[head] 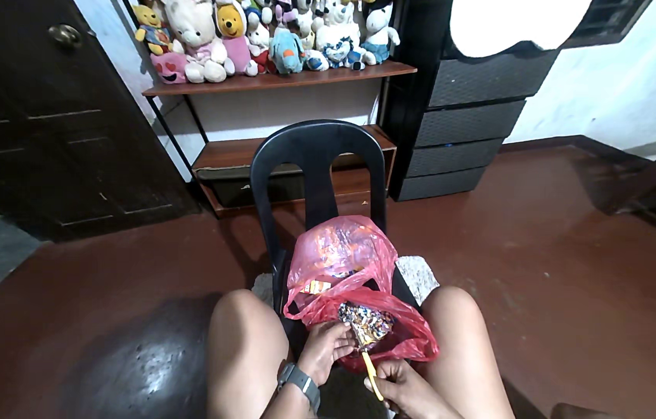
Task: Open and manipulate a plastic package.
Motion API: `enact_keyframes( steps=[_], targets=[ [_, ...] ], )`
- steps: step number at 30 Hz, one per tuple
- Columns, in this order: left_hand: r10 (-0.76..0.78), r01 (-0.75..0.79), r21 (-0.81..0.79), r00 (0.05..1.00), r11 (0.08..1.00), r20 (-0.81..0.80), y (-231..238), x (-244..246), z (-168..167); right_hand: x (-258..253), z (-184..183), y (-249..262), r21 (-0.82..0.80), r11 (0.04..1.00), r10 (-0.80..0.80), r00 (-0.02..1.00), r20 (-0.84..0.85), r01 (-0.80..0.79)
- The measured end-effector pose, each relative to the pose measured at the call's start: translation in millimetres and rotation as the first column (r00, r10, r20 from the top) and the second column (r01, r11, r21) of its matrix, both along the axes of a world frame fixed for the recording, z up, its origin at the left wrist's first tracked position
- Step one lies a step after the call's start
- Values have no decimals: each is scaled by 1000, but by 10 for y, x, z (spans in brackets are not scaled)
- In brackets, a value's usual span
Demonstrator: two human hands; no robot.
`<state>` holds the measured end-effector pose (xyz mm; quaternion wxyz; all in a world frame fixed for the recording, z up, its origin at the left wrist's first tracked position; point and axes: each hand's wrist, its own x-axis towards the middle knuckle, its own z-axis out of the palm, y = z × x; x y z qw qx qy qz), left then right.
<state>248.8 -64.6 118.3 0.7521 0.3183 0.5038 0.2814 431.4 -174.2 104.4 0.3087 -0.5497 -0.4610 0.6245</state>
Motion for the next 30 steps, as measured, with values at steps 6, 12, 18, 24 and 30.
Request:
enact_keyframes(
  steps=[6, 12, 18, 24, 30],
  targets=[
    [7, -8, 42, 1000, 999, 9, -25, -3, 9, -12, -31, -19, -12, 999, 45, 999, 30, -44],
    [-8, 6, 66, 1000, 998, 19, -25, -16, -9, -15, 18, -23, -7, 999, 35, 998, 60, -35],
    [-17, 14, 77, 999, 997, 32, -28, -20, -15, -14, 19, -19, 5, 999, 39, 998, 44, -39],
    [-26, 23, 87, 999, 996, 33, -24, -23, -11, 1, 13, -25, 28, 999, 36, 999, 37, -37],
    [-13, 11, 71, 1000, 997, 28, -29, -15, 10, -17, 14, -33, -1, 1000, 29, 1000, 9, -29]
  ],
)
